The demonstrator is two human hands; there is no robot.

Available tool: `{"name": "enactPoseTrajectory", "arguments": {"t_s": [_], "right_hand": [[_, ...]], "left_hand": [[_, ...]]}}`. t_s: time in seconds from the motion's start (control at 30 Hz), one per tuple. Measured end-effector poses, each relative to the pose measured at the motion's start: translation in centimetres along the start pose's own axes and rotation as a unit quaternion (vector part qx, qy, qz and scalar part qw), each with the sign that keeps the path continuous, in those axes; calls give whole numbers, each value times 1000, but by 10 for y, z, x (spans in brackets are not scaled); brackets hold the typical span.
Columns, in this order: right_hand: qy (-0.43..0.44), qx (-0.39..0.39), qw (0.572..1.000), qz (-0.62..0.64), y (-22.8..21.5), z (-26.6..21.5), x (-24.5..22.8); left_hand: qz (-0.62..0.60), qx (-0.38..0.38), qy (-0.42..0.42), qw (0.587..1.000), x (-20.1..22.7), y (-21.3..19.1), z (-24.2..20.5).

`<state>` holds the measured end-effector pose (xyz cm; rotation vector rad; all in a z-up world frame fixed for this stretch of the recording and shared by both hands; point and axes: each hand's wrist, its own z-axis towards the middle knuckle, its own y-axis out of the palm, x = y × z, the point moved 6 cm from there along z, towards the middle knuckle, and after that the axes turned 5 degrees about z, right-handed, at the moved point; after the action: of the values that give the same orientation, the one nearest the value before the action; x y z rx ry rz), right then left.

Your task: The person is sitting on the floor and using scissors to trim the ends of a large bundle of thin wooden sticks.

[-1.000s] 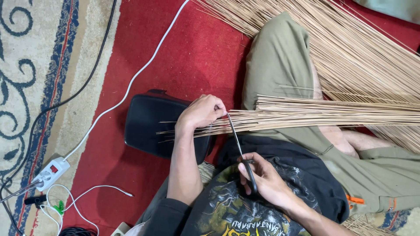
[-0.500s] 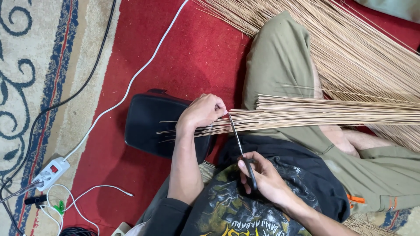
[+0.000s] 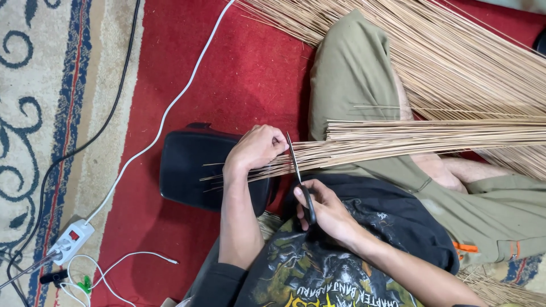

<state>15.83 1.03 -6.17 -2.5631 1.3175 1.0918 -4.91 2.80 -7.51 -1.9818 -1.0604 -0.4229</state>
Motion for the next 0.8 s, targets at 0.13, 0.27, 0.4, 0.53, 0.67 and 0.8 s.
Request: {"name": "enactPoseTrajectory", "arguments": {"t_s": [0.13, 0.27, 0.4, 0.53, 0.67, 0.8], "right_hand": [[9, 2, 1000, 5, 3, -2, 3], [24, 10, 1000, -17, 4, -6, 5], [28, 11, 999, -30, 4, -7, 4], [33, 14, 999, -28, 5, -6, 3], [26, 13, 999, -29, 7, -7, 0], [18, 14, 999, -34, 6, -6, 3]], "left_hand": [[0, 3, -3, 1000, -1, -1, 0], [5, -2, 4, 1000, -3, 2, 0], [3, 3, 4, 1000, -1, -1, 0], [0, -3, -1, 1000, -3, 2, 2], [1, 2, -2, 1000, -4, 2, 2], [2, 3, -1, 1000, -4, 2, 2]]}}
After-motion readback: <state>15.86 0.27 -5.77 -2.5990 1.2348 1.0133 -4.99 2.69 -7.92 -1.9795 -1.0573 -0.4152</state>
